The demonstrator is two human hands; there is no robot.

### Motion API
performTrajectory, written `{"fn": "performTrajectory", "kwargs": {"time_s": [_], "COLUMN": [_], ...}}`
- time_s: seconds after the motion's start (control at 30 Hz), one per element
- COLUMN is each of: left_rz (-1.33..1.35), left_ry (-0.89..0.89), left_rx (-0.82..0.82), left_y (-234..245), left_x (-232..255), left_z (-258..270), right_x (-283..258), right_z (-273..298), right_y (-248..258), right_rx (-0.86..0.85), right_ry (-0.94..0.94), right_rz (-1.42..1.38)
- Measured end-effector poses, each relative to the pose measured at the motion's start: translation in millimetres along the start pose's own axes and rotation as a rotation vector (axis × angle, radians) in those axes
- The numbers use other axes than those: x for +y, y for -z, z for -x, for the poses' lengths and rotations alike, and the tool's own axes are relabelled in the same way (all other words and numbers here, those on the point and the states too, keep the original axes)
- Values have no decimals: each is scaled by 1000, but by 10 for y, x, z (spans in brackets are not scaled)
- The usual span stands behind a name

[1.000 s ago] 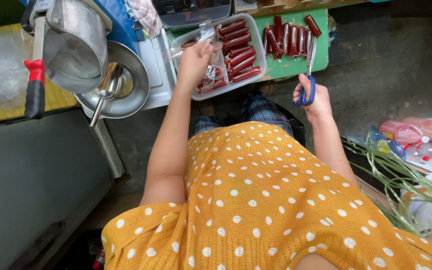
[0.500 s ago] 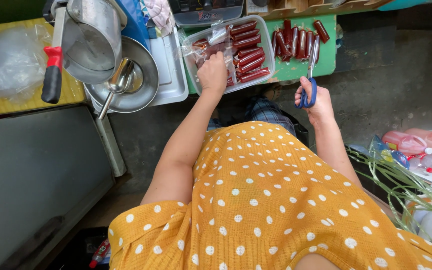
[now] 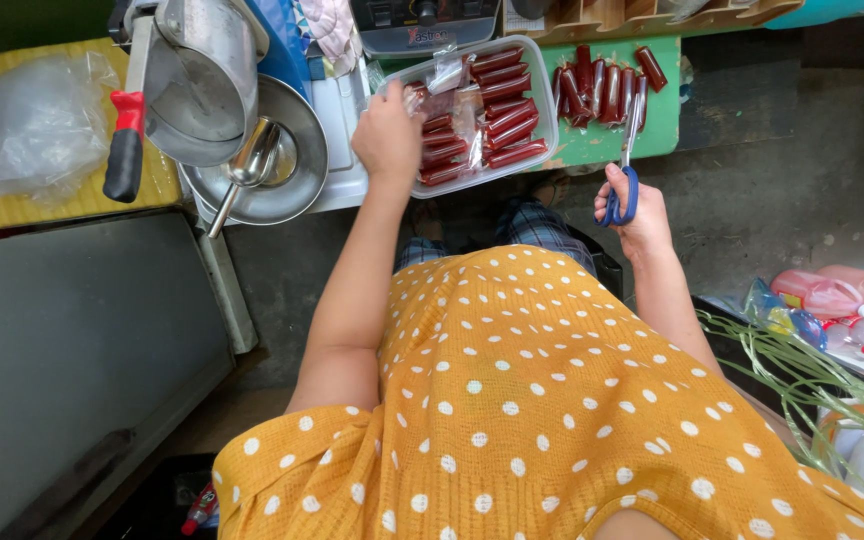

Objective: The person uses scissors to cut the ends off individually wrapped sausages in a plastic container. The cut sausages are placed on a green cutting board next to the container.

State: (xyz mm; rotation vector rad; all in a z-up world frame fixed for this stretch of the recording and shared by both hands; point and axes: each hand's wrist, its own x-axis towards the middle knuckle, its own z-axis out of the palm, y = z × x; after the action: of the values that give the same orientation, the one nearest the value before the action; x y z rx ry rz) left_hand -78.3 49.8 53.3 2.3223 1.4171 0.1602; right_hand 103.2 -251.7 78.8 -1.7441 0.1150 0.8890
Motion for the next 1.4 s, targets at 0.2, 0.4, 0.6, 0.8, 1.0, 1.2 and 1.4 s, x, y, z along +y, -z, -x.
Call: {"fn": "performTrajectory", "kwargs": {"time_s": [0.2,0.4,0.6,0.8,1.0,1.2,1.4], "left_rz": [-4,19,-198,98,81,238,184], "left_ry": [-158,50,-286,-165,-305,-340,-135], "left_rx": [-27,-58,116,-62,-203,-369,-499], "left_y": [-186,-234,-862,312,763,893,-133], "left_x": [-215,-210,-388,147,427,836,411], "left_z": [142,94,-75,-35,-257,-74,-89], "right_x": [-18,21,-57,-276,-470,-530,-106], "right_z": [-5,-69,3,273,456,517,368], "right_y": [-45,-111,-232,-348,-408,-429,-421], "right_rx": [-35,-30,-81,-110,-262,-332,-265], "right_ry": [7,22,89,108,-13,9,87], "right_rz": [36,20,45,50,57,-38,-26]}}
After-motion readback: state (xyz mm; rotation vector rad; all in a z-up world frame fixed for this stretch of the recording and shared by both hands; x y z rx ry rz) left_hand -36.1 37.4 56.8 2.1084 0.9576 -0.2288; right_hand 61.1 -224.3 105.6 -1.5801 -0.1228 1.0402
